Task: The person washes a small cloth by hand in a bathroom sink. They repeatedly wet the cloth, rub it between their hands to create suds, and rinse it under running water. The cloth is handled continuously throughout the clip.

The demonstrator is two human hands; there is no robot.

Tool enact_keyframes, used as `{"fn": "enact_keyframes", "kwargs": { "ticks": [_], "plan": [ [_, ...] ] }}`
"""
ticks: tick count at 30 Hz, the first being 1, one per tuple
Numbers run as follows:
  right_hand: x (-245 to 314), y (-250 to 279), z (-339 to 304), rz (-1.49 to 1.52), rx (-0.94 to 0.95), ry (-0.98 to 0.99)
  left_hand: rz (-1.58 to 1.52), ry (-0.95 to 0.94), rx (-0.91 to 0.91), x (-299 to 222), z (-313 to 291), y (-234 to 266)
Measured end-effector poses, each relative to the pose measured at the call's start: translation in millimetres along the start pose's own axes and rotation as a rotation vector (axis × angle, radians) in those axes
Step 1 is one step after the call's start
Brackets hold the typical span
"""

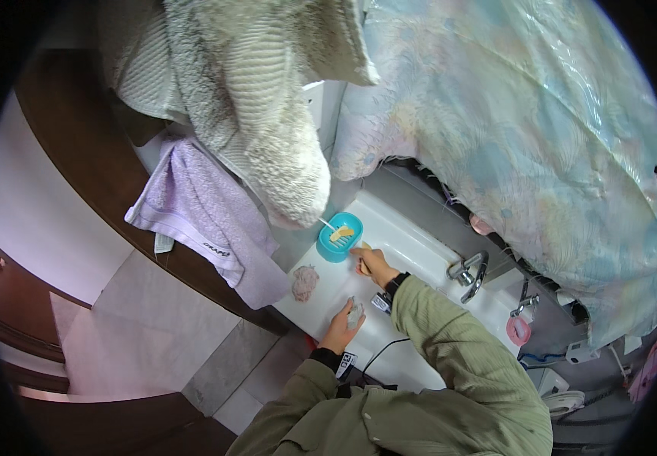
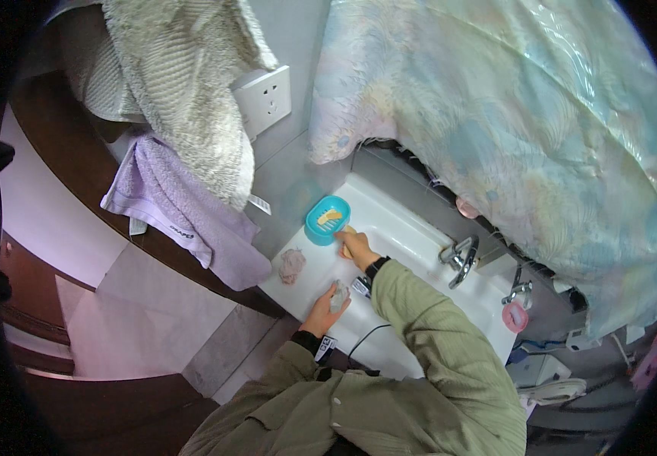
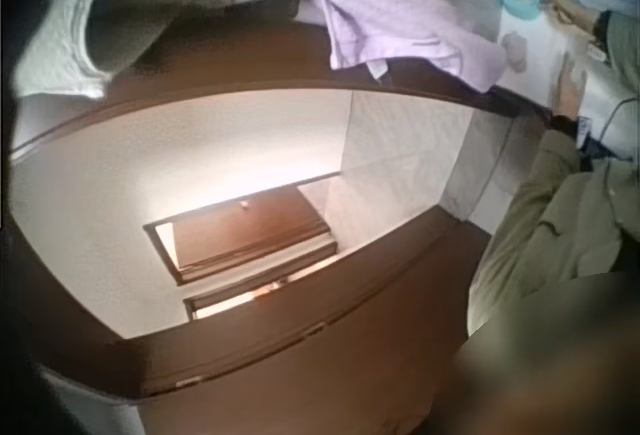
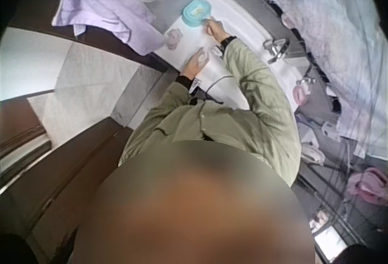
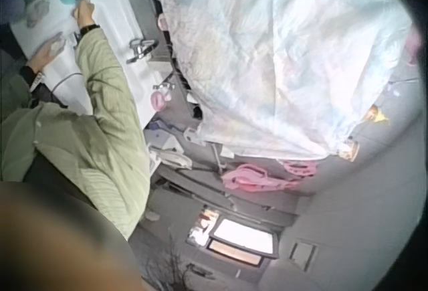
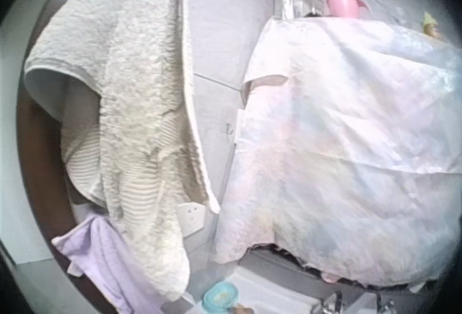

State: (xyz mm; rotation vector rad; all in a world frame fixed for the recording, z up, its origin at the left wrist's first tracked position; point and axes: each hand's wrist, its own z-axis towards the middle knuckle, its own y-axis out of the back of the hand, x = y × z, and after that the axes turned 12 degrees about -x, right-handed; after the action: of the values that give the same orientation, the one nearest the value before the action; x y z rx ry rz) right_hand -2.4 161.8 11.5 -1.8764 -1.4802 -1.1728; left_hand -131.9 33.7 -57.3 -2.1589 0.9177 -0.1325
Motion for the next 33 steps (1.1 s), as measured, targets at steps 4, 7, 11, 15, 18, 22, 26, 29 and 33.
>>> {"fn": "enact_keyframes", "kwargs": {
  "ticks": [4, 7, 11, 15, 18, 22, 26, 29, 33],
  "plan": [
    [24, -22, 31, 0.228, 0.151, -0.023, -0.080, 0.045, 0.028, -4, 7, 10],
    [6, -14, 49, 0.182, 0.124, 0.062, -0.112, 0.016, 0.049, -8, 11, 7],
    [-53, 14, 14, 0.041, 0.113, 0.394, -0.041, -0.008, 0.062, -4, 18, -7],
    [-100, 42, -74, 0.139, -0.131, 0.278, 0.204, -0.049, 0.207, 25, 24, -31],
    [-121, 58, -120, 0.332, -0.329, 0.421, 0.183, -0.014, -0.121, 62, 29, -63],
    [-127, 122, -111, 0.308, -0.419, 0.370, 0.366, -0.005, 0.048, 120, 16, -85],
    [-138, 162, -103, 0.644, -0.674, 0.250, 0.567, 0.095, 0.091, 163, 7, -101],
    [-157, 161, -110, 0.751, -0.612, 0.226, 0.649, 0.059, 0.107, 169, 20, -113],
    [-170, 178, -102, 0.529, -0.697, 0.204, 0.670, 0.089, 0.119, 185, 29, -123]
  ]
}}
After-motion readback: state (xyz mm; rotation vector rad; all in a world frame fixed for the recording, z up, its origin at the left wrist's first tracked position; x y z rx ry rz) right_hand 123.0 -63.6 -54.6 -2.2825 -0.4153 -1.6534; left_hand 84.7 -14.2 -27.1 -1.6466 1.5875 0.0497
